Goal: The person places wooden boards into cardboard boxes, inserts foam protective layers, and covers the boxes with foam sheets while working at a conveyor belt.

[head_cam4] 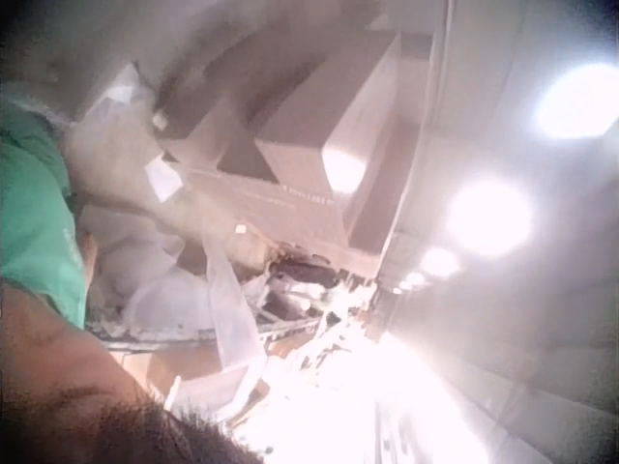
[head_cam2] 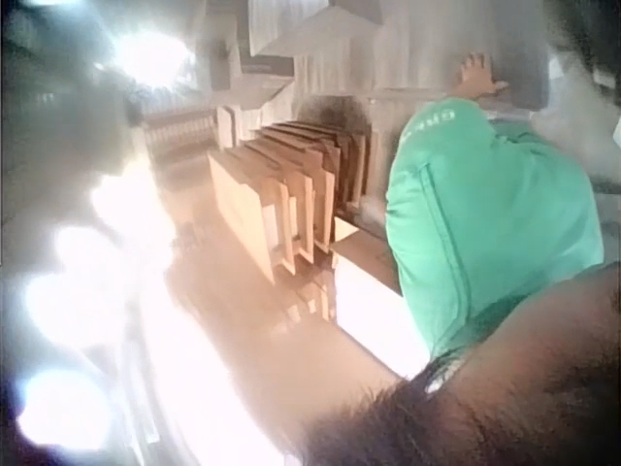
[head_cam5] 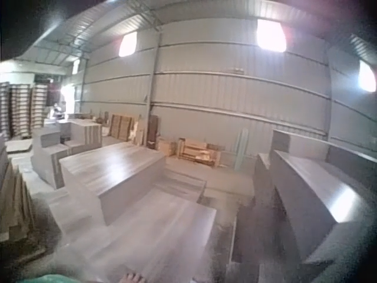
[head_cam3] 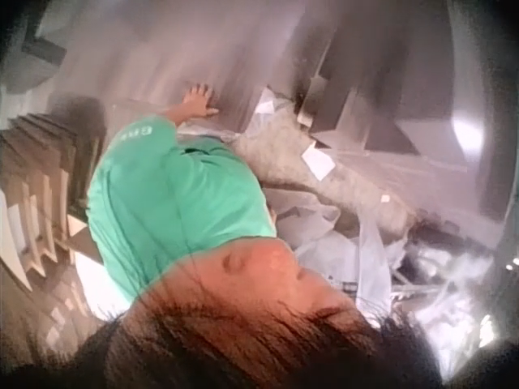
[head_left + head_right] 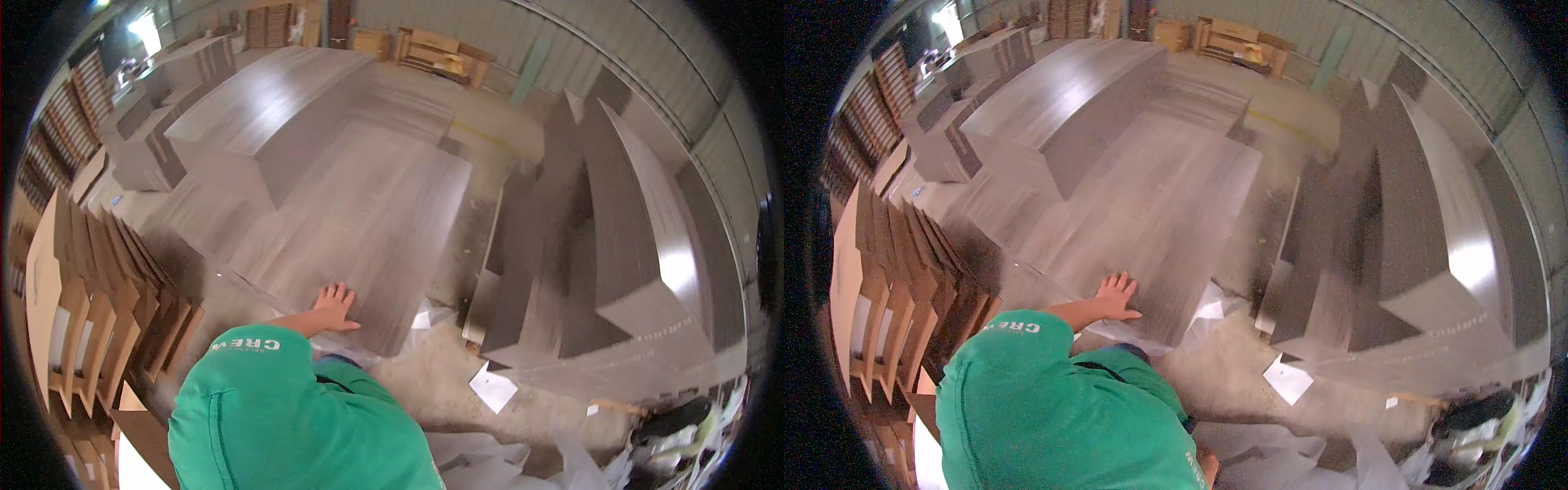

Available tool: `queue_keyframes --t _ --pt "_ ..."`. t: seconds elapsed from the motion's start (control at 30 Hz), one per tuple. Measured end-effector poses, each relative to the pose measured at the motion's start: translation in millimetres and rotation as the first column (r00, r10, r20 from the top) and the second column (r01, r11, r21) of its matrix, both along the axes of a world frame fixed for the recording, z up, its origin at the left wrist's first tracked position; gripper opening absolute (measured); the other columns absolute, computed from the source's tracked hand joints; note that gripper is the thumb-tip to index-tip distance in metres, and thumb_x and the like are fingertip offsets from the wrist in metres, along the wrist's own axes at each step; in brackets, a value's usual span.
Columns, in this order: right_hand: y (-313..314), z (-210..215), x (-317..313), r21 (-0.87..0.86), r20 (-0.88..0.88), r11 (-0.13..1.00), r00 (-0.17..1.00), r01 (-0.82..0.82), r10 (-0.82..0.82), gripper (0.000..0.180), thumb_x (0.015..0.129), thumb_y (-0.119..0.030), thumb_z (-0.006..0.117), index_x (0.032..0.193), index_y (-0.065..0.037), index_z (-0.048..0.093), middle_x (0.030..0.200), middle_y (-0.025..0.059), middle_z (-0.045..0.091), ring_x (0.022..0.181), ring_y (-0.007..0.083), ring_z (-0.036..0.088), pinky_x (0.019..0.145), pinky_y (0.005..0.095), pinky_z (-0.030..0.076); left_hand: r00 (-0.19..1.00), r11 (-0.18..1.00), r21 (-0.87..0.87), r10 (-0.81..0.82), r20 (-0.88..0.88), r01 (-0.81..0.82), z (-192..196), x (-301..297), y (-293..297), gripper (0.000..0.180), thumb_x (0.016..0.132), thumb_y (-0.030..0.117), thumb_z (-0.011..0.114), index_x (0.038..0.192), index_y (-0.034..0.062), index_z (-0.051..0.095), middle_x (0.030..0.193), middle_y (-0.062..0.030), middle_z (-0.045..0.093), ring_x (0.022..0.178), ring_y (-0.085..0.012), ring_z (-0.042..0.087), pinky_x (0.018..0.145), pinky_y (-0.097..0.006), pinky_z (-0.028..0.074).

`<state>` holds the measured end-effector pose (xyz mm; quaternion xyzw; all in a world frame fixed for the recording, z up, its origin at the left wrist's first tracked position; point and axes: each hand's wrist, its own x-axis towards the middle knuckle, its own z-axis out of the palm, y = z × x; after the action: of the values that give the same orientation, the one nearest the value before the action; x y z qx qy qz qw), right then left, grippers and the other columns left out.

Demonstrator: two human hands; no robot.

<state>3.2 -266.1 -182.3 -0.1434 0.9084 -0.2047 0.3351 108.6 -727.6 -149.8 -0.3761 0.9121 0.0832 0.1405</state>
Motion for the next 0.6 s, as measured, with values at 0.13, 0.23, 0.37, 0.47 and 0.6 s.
queue_keyframes --t 0.13,0.23,0.37,0.47,0.6 --pt "-79 6 -33 -0.004 0.006 0.984 0.984 -0.175 0.175 0.03 0.08 -0.026 0.057 0.1 -0.004 0.061 0.089 0.019 0.063 0.083 0.032 0.061 0.072 0.0385 0.049 0.839 0.885 0.355 0.422 -0.343 -0.3 19 1 -87 0.074 0.072 0.066 0.05 0.116 0.0064 0.052 0.105 -0.0208 0.057 0.1 -0.0315 0.054 0.086 -0.042 0.041" --pt "-143 21 -55 -0.036 0.004 0.952 0.953 -0.303 0.303 0.031 0.08 -0.027 0.057 0.1 -0.004 0.061 0.088 0.0186 0.063 0.083 0.0315 0.062 0.072 0.0382 0.049 -0.043 0.621 0.478 0.582 -0.812 -0.621 52 25 -176 0.053 0.067 0.051 0.07 0.082 0.0029 0.054 0.073 -0.0118 0.059 0.069 -0.0195 0.055 0.062 -0.032 0.044" --pt "-196 33 -73 -0.064 -0.018 0.922 0.924 -0.382 0.382 0.032 0.08 -0.028 0.057 0.101 -0.004 0.061 0.088 0.0181 0.063 0.084 0.0309 0.062 0.072 0.0378 0.049 -0.304 0.45 0.418 0.306 -0.902 -0.789 118 72 -265 0.054 0.067 0.048 0.072 0.08 0.001 0.049 0.066 -0.0068 0.054 0.061 -0.0158 0.053 0.057 -0.03 0.044" --pt "-227 33 -82 -0.105 -0.016 0.915 0.921 -0.389 0.389 0.033 0.08 -0.03 0.057 0.101 -0.004 0.061 0.088 0.018 0.064 0.083 0.0307 0.062 0.073 0.0373 0.049 -0.396 0.459 0.768 0.669 -0.63 -0.446 153 105 -284 0.051 0.068 0.049 0.07 0.074 0.0033 0.05 0.061 -0.0057 0.054 0.05 -0.0136 0.052 0.047 -0.026 0.042" --pt "-237 36 -87 -0.028 -0.05 0.912 0.911 -0.41 0.409 0.03 0.08 -0.027 0.059 0.098 -0.003 0.062 0.088 0.0185 0.064 0.079 0.0276 0.064 0.07 0.0341 0.05 -0.513 0.357 0.906 0.747 -0.422 -0.226 156 113 -305 0.047 0.07 0.049 0.068 0.069 0.0055 0.051 0.057 -0.0055 0.055 0.043 -0.0114 0.051 0.04 -0.023 0.037"
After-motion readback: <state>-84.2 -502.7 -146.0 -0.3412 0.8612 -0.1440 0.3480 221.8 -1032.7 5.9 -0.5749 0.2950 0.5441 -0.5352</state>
